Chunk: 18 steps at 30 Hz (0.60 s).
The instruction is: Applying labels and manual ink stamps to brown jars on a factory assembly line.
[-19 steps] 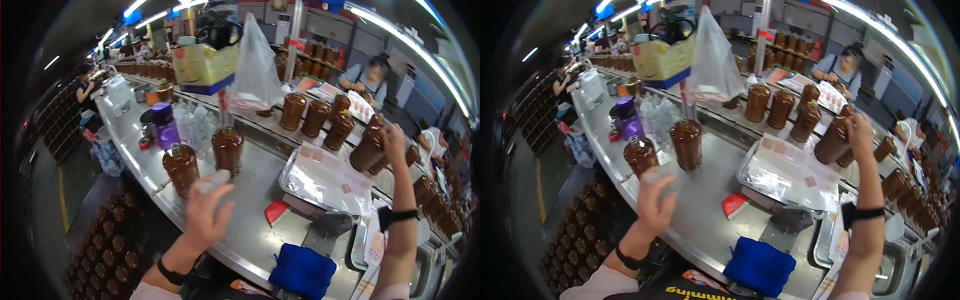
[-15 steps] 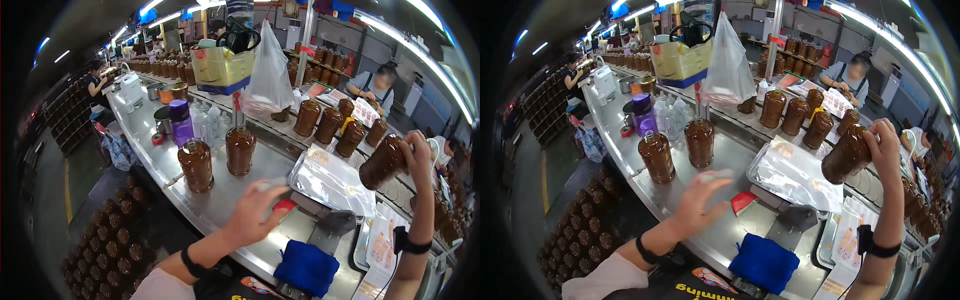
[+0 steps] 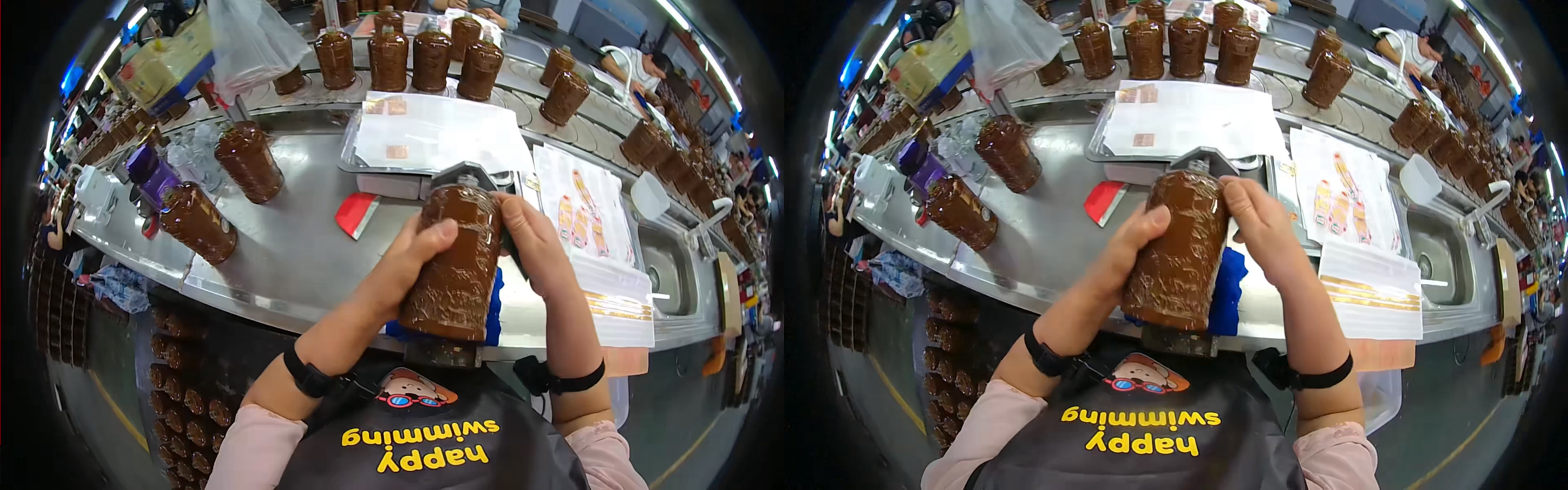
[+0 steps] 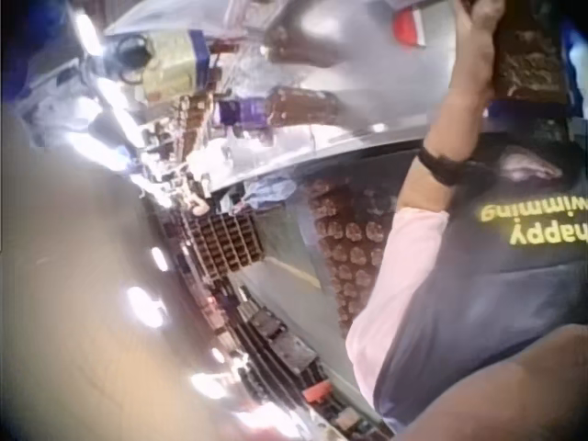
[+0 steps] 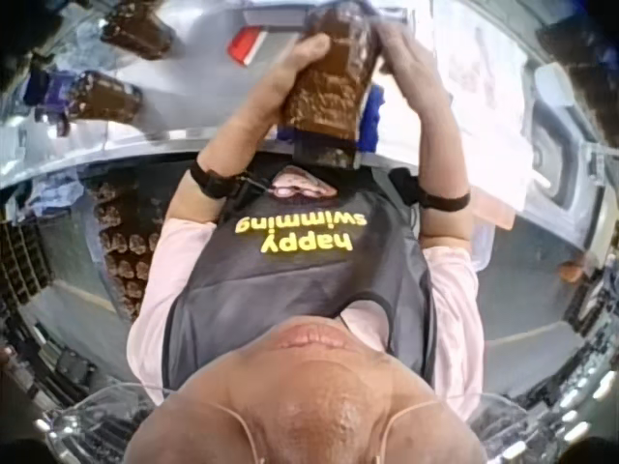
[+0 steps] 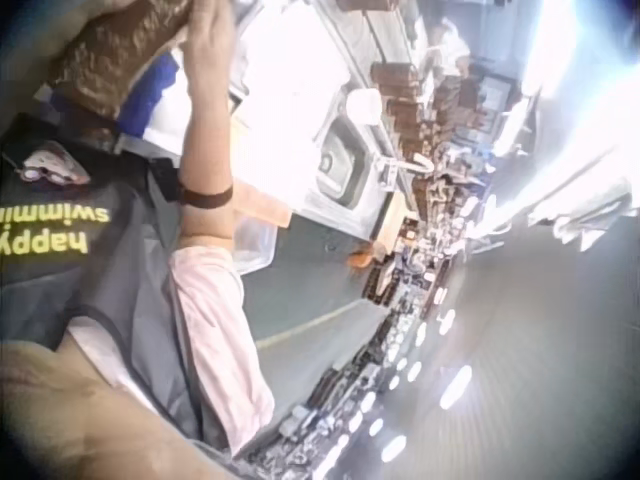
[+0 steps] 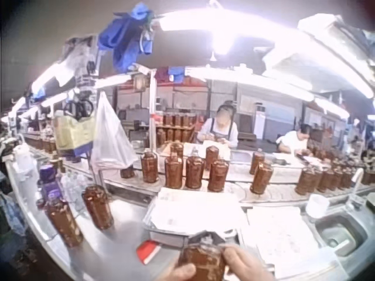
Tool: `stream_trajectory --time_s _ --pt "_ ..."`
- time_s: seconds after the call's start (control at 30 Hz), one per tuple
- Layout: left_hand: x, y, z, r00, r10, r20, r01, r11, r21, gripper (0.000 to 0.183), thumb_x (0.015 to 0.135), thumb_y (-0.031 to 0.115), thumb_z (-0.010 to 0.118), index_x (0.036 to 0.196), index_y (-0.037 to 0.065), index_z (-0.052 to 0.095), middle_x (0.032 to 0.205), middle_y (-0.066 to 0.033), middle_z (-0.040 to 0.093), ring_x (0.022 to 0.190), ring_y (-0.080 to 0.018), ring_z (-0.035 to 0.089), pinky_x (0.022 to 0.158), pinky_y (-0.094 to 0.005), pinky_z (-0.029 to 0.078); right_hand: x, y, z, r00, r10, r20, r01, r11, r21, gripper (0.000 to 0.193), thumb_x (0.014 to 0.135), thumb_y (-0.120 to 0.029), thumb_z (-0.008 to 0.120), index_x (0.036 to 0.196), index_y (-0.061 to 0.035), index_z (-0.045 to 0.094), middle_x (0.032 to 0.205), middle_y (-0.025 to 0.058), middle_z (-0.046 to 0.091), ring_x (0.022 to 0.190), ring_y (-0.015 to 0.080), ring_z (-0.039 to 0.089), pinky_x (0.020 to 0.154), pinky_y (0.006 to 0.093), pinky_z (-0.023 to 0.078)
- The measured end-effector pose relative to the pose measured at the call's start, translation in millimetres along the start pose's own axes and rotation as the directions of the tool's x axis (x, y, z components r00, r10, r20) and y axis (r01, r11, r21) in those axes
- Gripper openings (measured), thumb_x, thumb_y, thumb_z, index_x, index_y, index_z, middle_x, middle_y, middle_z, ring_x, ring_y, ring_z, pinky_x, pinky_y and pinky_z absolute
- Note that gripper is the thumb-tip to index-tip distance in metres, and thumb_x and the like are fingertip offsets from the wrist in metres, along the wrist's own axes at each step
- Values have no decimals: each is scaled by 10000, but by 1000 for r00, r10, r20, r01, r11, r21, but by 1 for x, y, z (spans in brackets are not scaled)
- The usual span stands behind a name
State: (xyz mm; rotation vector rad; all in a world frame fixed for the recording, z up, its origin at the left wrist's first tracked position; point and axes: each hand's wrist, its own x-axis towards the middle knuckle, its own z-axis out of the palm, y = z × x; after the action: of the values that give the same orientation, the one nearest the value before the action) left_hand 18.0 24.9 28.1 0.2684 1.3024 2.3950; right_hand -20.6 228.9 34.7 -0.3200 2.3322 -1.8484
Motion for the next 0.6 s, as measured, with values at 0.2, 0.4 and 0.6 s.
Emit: stream_trajectory --time_s 0.2,0.4,0.6 --pt "14 -11 0 996 -52 -79 51 999 -20 537 953 391 554 1318 20 423 1129 -118 611 944 -178 661 796 -324 571 -4 27 12 994 -62 -94 59 998 -27 515 1014 -409 458 1306 10 525 1104 129 643 965 174 593 746 287 499" --pt "21 -28 -14 981 106 -162 -69 974 214 622 950 391 576 1370 -27 390 1243 -159 555 1146 -213 572 980 -312 450 -3 35 10 960 -222 -169 188 963 -193 483 1020 -320 452 1322 56 484 1170 217 611 1090 306 582 972 351 415" --pt "-38 -29 -34 954 273 125 -261 547 796 921 879 378 664 1499 -52 138 1475 -270 335 1359 -379 362 1124 -425 266 -49 31 6 969 -227 -97 200 953 -229 472 980 -193 513 1365 63 421 1272 218 540 1072 301 573 945 354 437"
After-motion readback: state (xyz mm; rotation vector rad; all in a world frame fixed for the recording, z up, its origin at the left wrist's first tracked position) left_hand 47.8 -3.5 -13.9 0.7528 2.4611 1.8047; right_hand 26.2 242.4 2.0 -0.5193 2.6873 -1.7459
